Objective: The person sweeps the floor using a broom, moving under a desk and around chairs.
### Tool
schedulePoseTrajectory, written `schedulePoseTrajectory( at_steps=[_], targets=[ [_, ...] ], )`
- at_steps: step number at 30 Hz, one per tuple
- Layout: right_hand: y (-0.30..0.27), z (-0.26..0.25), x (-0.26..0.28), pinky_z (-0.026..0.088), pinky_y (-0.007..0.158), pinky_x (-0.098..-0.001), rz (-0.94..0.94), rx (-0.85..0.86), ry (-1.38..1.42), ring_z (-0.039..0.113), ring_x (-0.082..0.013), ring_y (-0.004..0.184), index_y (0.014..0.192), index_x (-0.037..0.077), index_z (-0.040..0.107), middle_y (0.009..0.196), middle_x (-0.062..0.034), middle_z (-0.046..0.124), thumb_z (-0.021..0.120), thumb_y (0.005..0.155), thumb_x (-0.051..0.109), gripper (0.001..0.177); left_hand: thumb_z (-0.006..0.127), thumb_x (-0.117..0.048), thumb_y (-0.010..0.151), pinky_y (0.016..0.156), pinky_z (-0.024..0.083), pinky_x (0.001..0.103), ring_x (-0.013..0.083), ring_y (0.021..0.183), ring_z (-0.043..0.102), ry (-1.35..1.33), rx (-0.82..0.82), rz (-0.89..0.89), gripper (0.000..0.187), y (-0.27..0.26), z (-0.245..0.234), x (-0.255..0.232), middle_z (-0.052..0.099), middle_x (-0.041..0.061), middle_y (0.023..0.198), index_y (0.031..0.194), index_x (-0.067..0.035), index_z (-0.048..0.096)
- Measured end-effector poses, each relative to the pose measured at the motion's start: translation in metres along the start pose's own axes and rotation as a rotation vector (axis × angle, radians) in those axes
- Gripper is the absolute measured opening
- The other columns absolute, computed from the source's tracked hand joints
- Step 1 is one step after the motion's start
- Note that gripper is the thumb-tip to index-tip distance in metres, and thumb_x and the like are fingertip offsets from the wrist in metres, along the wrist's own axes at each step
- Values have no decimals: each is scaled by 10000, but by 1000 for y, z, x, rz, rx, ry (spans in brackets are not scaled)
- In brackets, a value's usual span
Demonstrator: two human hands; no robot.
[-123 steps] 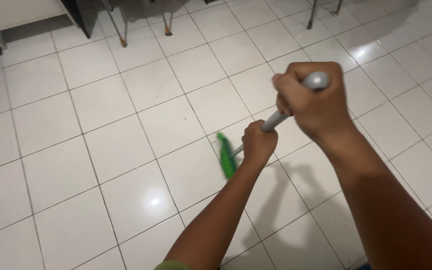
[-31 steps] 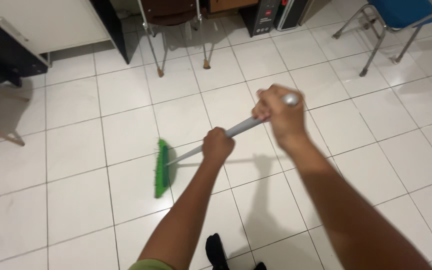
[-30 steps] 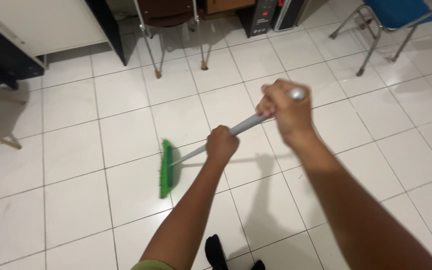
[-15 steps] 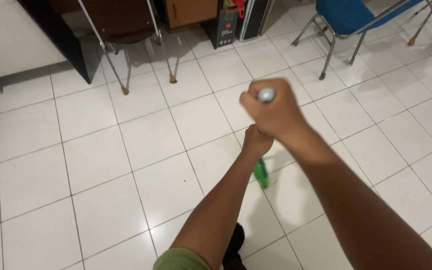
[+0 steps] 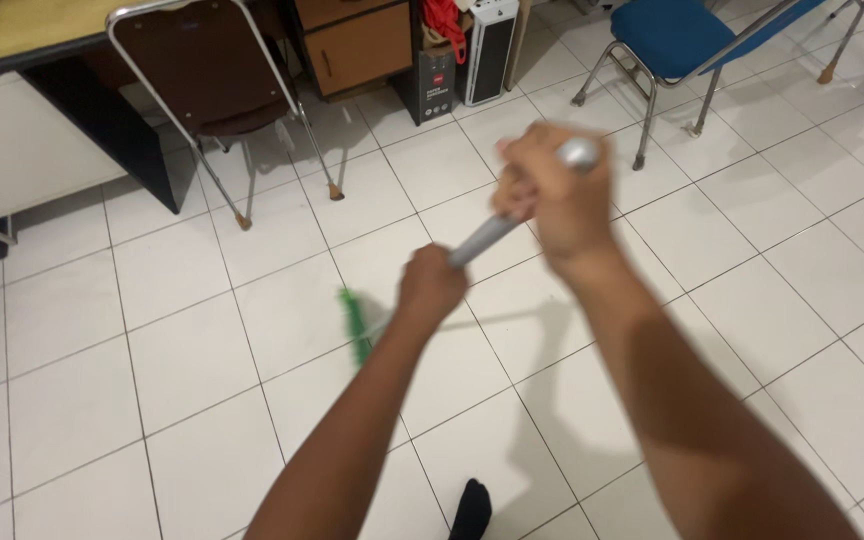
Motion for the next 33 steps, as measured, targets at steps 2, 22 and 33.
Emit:
schedulePoseTrajectory(
  at_steps=[2,22,33],
  targets=[
    [-6,-1,-52,481,500,-309,145,-32,19,508,-130,449,634,59,558,536,-36,513,630,908,31,285,676,-150,829,825,584,479,396,915,735,91,-94,-43,148,12,-5,46,747,211,933,914,-67,764],
    [15,-20,-104,469,494,-274,186,145,-137,574,-105,486,595,55,570,527,-25,565,649,947,113,366,640,-220,844,812,568,523,446,854,706,28,-181,-80,216,48,49,82,728,238,871,863,-48,770],
    [38,-27,-6,315,475,-279,142,233,-777,357,-75,517,557,45,475,523,18,414,636,915,88,394,620,-224,866,738,575,485,387,763,727,-452,-26,105,259,50,107,-73,739,227,803,843,0,748]
  ],
)
Point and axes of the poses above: each hand's wrist, its own y-axis towards the middle knuckle, its own z-axis out of the palm, x = y × z, the point moved 6 cm from there along y, towards the middle knuckle
